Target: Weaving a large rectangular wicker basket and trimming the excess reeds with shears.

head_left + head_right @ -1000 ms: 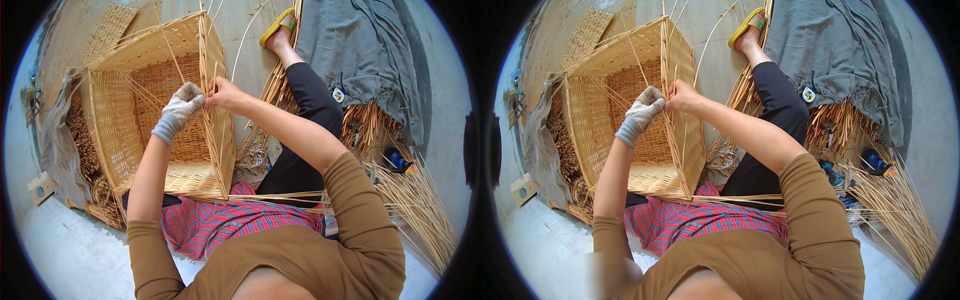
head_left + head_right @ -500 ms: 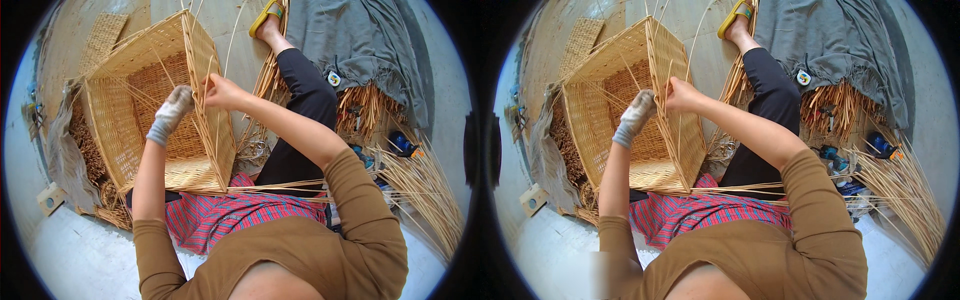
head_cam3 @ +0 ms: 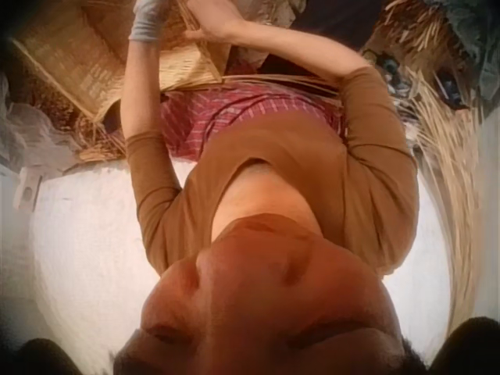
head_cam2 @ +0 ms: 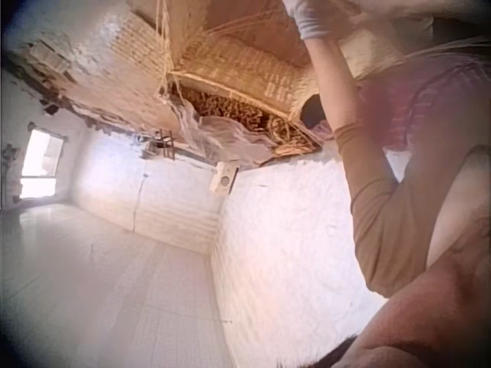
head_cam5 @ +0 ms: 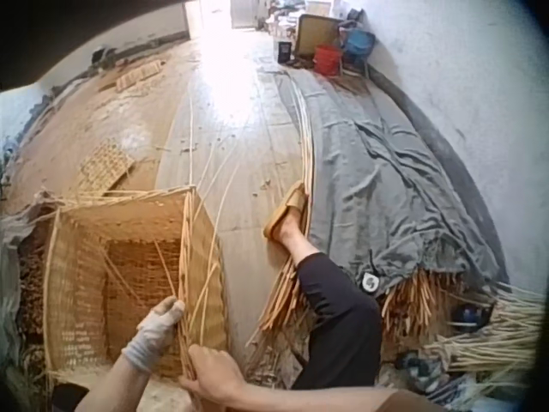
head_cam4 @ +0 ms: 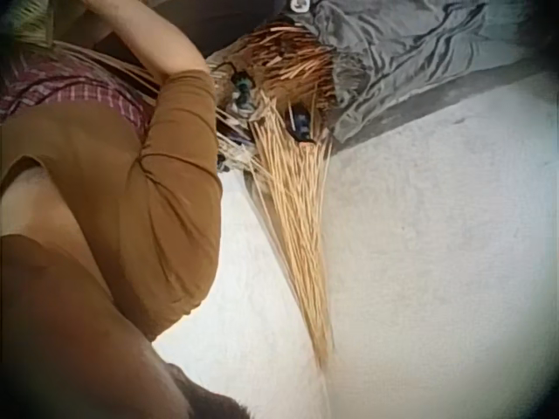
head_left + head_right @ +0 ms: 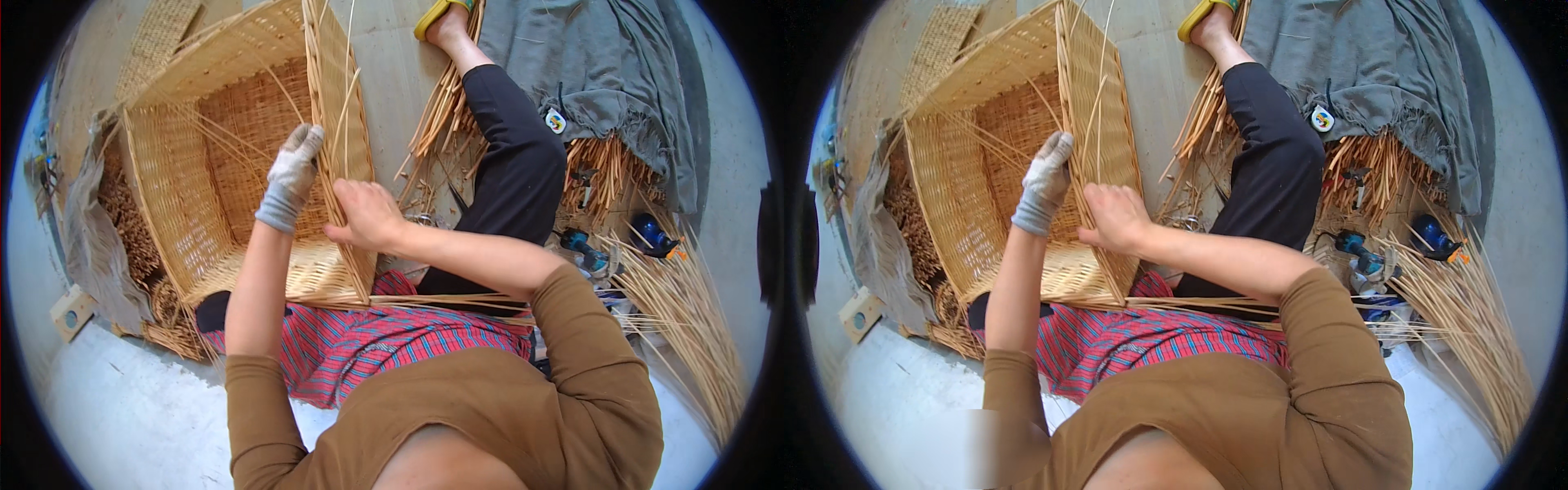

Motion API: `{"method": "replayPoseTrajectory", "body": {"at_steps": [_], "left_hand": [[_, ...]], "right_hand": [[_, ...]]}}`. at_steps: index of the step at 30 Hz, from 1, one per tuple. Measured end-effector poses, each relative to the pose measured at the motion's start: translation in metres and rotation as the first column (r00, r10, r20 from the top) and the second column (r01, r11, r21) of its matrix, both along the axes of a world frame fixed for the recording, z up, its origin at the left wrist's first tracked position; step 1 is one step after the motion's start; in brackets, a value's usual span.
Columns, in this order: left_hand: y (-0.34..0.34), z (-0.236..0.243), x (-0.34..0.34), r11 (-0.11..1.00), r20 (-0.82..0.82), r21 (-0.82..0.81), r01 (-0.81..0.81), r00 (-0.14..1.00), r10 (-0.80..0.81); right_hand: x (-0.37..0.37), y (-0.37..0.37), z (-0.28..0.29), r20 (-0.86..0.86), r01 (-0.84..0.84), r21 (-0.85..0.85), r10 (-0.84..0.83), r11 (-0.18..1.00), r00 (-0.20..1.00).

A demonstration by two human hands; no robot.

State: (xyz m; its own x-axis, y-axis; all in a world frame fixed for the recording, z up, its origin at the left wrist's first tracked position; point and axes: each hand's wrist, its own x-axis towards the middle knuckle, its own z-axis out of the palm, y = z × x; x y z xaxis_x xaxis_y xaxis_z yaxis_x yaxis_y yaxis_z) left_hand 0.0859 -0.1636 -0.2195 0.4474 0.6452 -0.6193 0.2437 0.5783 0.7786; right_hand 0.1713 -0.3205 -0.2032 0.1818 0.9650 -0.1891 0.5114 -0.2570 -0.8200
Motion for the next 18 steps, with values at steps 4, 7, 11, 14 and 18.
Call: {"method": "replayPoseTrajectory", "body": {"at_steps": [4,7,11,14,18], "left_hand": [[0.006,0.001,-0.013,0.956,-0.226,0.239,0.168,0.968,-0.113],[0.013,0.022,-0.015,0.785,-0.444,0.208,0.584,0.771,-0.456],[0.017,0.041,0.0,0.687,-0.219,0.147,0.712,0.701,-0.679],[0.017,0.03,-0.014,0.74,-0.177,0.192,0.645,0.764,-0.62],[0.009,0.008,-0.016,0.882,0.004,0.152,0.447,0.892,-0.452]], "right_hand": [[0.03,0.026,0.019,-0.046,-0.245,-0.179,0.24,0.953,0.97],[0.068,0.057,-0.011,-0.498,-0.269,-0.351,0.065,0.897,0.865],[0.082,0.079,-0.041,-0.567,0.249,-0.054,-0.235,0.967,0.79],[0.083,0.088,-0.025,-0.58,0.1,-0.113,-0.147,0.989,0.801],[0.081,0.091,-0.023,-0.592,0.063,-0.174,-0.155,0.983,0.791]]}}
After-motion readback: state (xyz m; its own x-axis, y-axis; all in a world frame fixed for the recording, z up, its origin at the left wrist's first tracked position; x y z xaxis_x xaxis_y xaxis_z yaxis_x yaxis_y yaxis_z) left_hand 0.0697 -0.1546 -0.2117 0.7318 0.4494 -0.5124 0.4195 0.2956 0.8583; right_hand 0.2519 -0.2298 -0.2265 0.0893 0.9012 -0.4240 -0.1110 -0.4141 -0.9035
